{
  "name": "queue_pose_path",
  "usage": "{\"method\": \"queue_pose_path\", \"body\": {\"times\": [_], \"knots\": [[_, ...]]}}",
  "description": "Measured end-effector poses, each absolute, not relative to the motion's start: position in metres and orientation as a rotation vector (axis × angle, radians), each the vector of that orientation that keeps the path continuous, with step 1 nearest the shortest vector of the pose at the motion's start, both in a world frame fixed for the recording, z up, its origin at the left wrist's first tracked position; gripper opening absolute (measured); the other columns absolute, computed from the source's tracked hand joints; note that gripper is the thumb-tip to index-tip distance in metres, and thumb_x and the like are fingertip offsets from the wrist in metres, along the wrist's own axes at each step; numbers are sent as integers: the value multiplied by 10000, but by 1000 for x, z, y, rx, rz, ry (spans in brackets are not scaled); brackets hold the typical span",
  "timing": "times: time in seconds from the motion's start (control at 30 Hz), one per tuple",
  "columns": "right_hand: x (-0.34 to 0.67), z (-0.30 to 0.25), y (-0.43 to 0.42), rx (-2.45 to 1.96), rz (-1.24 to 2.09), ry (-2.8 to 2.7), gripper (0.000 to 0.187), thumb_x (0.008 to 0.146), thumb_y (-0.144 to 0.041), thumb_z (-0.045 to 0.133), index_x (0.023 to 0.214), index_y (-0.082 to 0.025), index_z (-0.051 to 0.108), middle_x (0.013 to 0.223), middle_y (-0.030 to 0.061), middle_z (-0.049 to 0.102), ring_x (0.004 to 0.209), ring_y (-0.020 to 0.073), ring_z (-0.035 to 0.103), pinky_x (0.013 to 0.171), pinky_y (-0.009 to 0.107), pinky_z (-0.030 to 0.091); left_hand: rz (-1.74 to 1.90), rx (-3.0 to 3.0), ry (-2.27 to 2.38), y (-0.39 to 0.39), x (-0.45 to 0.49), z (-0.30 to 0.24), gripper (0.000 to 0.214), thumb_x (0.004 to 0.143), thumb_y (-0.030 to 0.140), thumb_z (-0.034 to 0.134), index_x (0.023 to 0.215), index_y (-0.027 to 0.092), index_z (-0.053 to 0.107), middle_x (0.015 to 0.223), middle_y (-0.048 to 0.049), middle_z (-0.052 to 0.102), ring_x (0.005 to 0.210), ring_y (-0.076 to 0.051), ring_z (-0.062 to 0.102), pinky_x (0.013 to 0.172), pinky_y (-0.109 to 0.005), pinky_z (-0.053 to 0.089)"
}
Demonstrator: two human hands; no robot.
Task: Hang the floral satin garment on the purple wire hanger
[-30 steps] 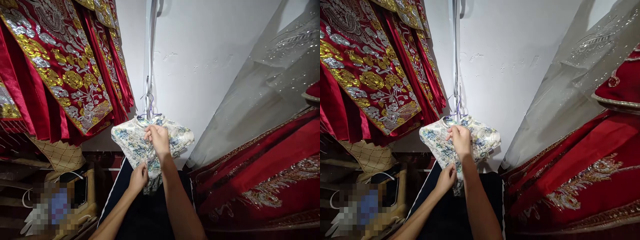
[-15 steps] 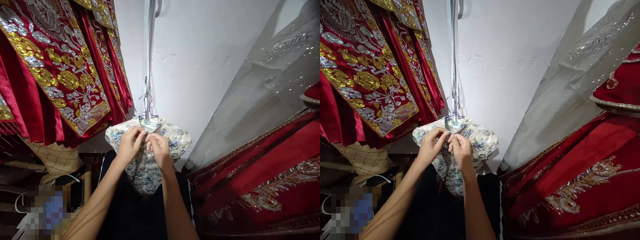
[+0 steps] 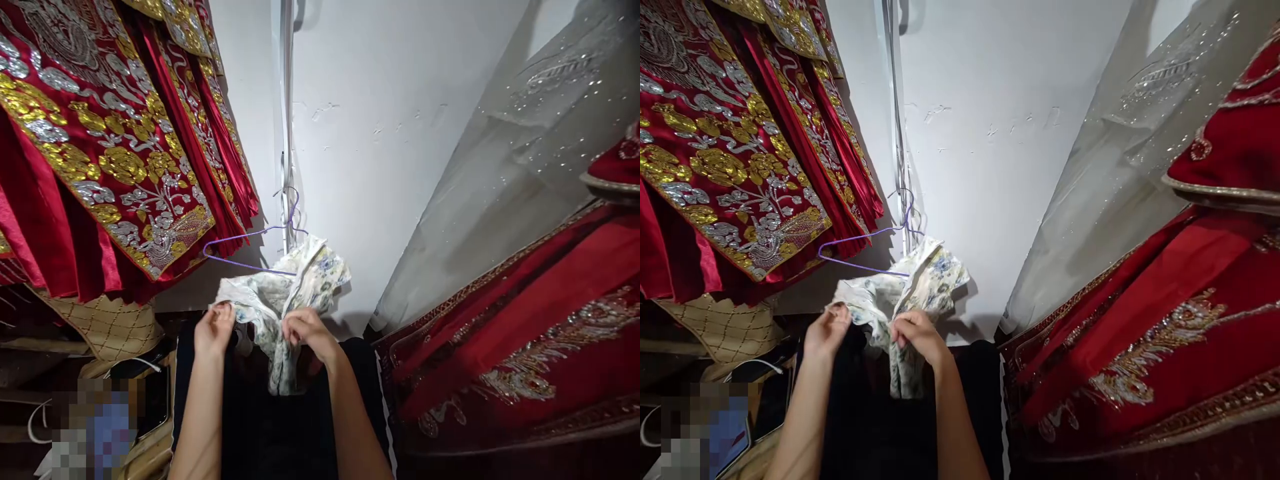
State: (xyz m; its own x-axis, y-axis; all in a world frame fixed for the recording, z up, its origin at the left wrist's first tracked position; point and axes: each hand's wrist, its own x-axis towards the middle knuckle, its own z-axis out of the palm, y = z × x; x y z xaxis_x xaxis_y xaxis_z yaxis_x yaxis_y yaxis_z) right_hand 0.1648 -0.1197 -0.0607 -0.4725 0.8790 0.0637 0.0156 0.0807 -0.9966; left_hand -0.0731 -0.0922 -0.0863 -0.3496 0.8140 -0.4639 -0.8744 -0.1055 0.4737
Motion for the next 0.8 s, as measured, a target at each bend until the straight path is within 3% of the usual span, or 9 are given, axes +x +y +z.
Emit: {"method": "queue_pose_path", "body": {"times": [0.1, 0.23, 0.33, 0.4, 0.5, 0.63, 0.8], "knots": [[168, -45, -131, -895, 1649, -1788, 285, 841, -367, 567, 665, -174, 679, 519, -7, 565, 499, 109, 478, 511, 236, 331, 1638, -92, 802, -93, -41, -105, 159, 858, 40, 425, 831, 139, 546, 825, -92, 633, 793, -147, 668, 748, -271, 562], [174, -48, -126, -998, 1426, -1552, 329, 869, -482, 571, 875, -178, 697, 707, 41, 651, 608, 151, 549, 545, 260, 419, 1549, 353, 612, -107, -6, -77, 69, 840, 162, 559, 803, 153, 617, 872, -89, 644, 875, -189, 646, 822, -311, 538], [186, -74, -105, -1099, 1191, -1073, 495, 860, -545, 523, 1216, -204, 570, 1067, 119, 675, 792, 216, 653, 640, 320, 531, 1365, 782, 495, -128, 7, -45, 121, 808, 249, 657, 744, 148, 638, 807, -59, 600, 778, -168, 581, 746, -274, 491], [199, -98, -90, -1149, 1017, -770, 580, 841, -562, 479, 1320, -236, 449, 1174, 128, 629, 856, 232, 683, 670, 345, 566, 1217, 988, 508, -142, 13, -30, 174, 800, 292, 687, 730, 139, 641, 770, -51, 568, 724, -154, 531, 690, -259, 443], [219, -127, -77, -1257, 900, -556, 512, 782, -541, 510, 1204, -253, 479, 968, 67, 641, 753, 221, 674, 602, 340, 567, 1161, 1178, 585, -151, 20, -21, 212, 830, 346, 670, 778, 142, 653, 795, -56, 564, 742, -165, 506, 699, -267, 405], [224, -124, -88, -1347, 1212, -789, 366, 766, -553, 591, 926, -225, 577, 778, 40, 628, 669, 212, 628, 591, 335, 536, 1269, 1290, 683, -148, 32, -22, 240, 873, 388, 631, 804, 158, 642, 837, -52, 570, 807, -181, 504, 756, -268, 397], [194, -71, -124, -1087, 1618, -1260, 410, 880, -594, 511, 943, -215, 653, 791, 50, 665, 781, 229, 638, 681, 337, 501, 1415, 1362, 770, -152, 45, -14, 236, 879, 411, 624, 841, 179, 644, 873, -46, 585, 828, -189, 520, 767, -260, 414]]}}
